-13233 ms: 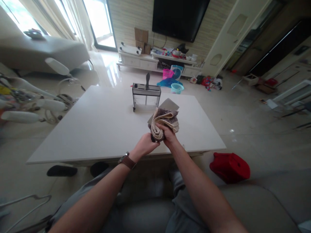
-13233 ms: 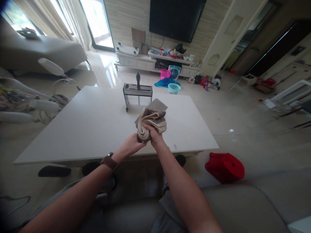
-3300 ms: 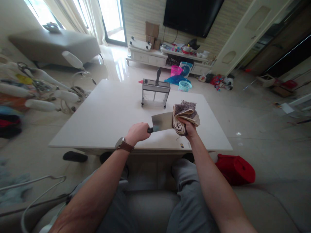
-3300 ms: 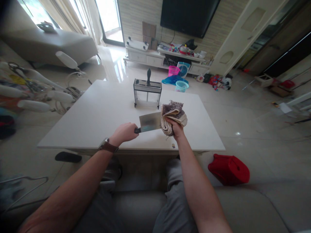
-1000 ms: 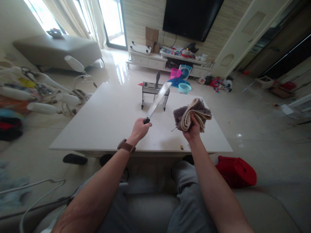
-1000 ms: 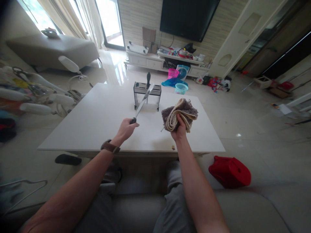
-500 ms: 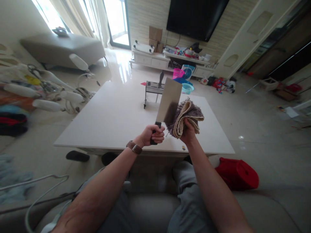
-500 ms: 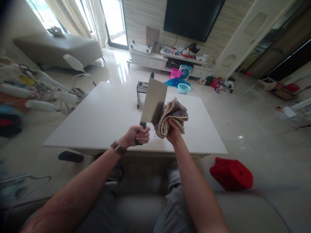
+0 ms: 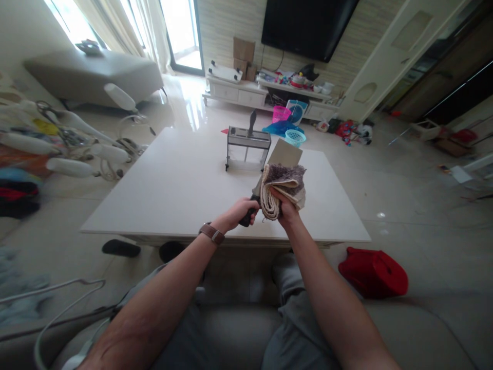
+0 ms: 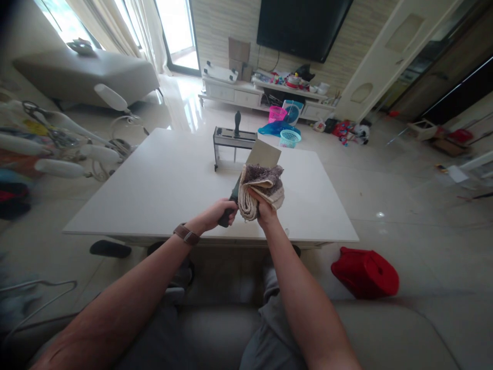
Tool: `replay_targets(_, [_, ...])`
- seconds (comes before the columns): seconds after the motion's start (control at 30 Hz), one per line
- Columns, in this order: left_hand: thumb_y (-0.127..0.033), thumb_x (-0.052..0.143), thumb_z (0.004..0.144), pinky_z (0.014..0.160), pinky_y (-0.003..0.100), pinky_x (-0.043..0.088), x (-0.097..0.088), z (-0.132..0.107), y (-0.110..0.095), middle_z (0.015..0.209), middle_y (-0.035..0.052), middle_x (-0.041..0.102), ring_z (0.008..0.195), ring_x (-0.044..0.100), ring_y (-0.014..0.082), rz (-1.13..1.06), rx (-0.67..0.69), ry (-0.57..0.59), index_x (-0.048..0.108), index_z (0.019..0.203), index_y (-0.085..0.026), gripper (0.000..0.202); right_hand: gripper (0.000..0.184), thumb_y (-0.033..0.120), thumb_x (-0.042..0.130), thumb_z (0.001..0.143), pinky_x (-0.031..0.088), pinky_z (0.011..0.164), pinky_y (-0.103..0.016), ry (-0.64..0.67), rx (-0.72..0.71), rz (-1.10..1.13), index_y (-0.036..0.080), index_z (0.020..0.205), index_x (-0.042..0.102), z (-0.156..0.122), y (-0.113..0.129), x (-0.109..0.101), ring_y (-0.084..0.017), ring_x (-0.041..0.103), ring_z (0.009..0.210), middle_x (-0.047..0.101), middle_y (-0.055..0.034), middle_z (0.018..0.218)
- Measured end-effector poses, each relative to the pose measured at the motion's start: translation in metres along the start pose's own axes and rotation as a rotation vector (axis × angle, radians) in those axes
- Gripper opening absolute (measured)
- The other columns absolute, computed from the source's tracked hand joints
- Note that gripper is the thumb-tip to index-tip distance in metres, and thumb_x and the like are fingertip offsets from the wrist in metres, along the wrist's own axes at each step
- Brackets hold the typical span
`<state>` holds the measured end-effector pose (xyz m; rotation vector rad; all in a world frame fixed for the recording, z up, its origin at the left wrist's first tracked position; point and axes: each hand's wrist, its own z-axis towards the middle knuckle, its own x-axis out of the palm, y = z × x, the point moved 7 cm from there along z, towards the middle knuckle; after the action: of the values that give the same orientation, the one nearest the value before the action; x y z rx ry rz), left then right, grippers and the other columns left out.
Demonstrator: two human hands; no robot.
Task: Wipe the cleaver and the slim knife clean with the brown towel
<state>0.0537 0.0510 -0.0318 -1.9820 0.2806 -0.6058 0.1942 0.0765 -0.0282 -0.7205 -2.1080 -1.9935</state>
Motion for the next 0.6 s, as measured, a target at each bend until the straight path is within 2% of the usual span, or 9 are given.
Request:
replay_targets(0.1, [-0.028,0.063,0.074,0.039,0.022,0.038,-0.0093,0.0008,-0.0069,0.045,-0.0028,0.046,0.037,0.044,0.0093,0.249,0.104,-0.194,0.047,0.056,-0.019,0.025,0.032,0.029,0.088,0.06,0.063,0.088,-0.035,-0.018,0.052,0.011,0.023,0.086,0.071,0.0003,-0.0042,-0.001,-0.02,0.074,0.091,0.077,0.0028,0.087])
replay_targets(0.2, [-0.031,0.064,0.074,0.037,0.023,0.035,-0.0117,-0.0001,-0.0077,0.042,-0.003,0.046,0.035,0.045,0.011,0.41,0.121,-0.305,0.046,0.056,-0.021,0.028,0.033,0.028,0.088,0.058,0.063,0.089,-0.035,-0.022,0.079,0.028,0.022,0.087,0.073,-0.0011,-0.0057,0.001,-0.02,0.074,0.091,0.078,0.0024,0.089])
replay_targets(0.4, [-0.033,0.062,0.073,0.035,0.024,0.033,-0.0074,0.0007,-0.0052,0.039,-0.0028,0.045,0.033,0.043,0.0117,0.373,0.122,-0.297,0.048,0.055,-0.02,0.026,0.031,0.023,0.085,0.059,0.063,0.091,-0.036,-0.063,0.078,0.084,0.021,0.088,0.075,0.0004,-0.0058,0.0053,-0.019,0.074,0.087,0.08,0.003,0.091])
replay_targets(0.6, [-0.032,0.062,0.071,0.035,0.026,0.035,-0.0078,0.0016,-0.0047,0.038,-0.0023,0.044,0.033,0.044,0.0125,0.335,0.11,-0.288,0.047,0.052,-0.021,0.026,0.027,0.023,0.083,0.061,0.062,0.092,-0.036,-0.046,0.079,0.066,0.021,0.087,0.075,0.0039,-0.0071,0.0078,-0.02,0.075,0.089,0.08,0.0028,0.089])
